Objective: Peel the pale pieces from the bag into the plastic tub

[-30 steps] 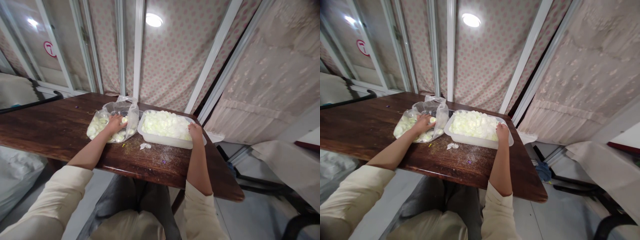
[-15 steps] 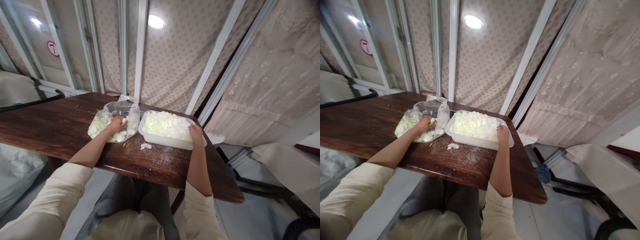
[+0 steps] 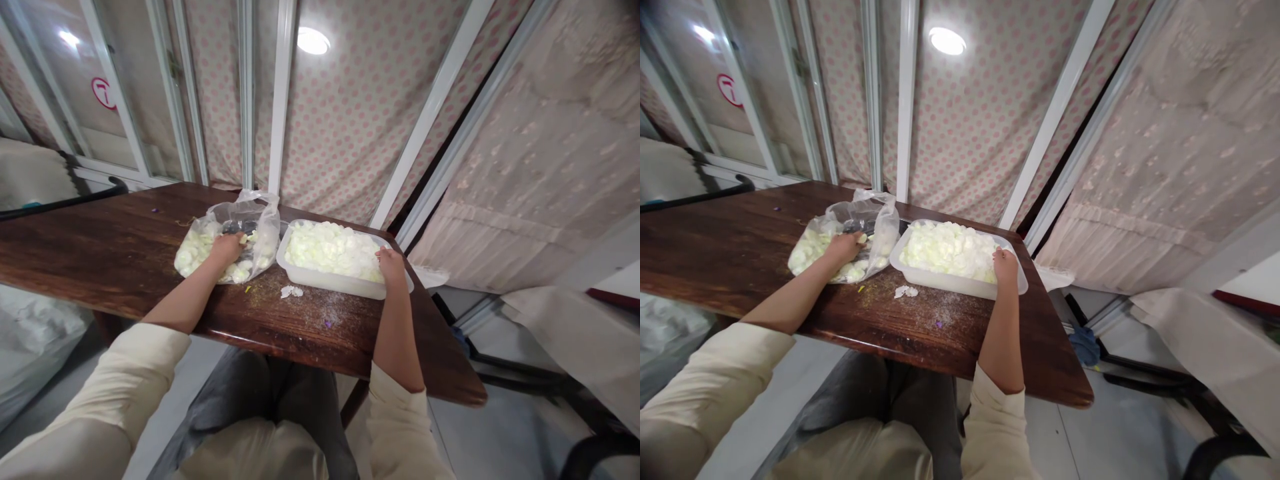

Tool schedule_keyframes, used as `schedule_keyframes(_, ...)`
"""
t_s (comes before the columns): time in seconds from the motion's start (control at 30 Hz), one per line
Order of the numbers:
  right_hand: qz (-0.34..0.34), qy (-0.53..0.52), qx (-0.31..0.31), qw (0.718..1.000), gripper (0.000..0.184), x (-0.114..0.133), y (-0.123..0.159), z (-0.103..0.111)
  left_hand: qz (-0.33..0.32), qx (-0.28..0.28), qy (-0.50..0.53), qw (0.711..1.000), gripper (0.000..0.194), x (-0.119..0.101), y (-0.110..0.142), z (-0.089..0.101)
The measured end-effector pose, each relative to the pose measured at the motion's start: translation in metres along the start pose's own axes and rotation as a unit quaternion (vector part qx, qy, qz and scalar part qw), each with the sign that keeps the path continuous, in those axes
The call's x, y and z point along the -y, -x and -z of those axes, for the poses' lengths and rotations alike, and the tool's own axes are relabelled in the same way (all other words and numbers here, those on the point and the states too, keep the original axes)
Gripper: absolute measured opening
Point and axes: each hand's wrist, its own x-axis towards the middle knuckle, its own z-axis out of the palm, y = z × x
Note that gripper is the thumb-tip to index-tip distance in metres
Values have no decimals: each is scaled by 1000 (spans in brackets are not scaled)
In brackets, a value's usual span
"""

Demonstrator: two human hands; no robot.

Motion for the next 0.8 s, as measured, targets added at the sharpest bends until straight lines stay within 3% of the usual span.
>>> schedule_keyframes(0.27, 6, 27, 4, 1000, 35, -2, 0, 0, 70, -4, 60, 996, 71, -3, 4, 4)
schedule_keyframes(0.5, 15, 27, 5, 1000, 35, -3, 0, 0, -6, -8, 8, 1000, 41, -2, 1, -5)
schedule_keyframes(0.63, 17, 36, 6, 999, 34, -1, 1, 0, -44, -21, 18, 999, 37, -1, 1, -6)
schedule_keyframes(0.8, 18, 47, 9, 999, 35, 0, 1, 1, -48, -6, 36, 998, 39, 0, 0, -6)
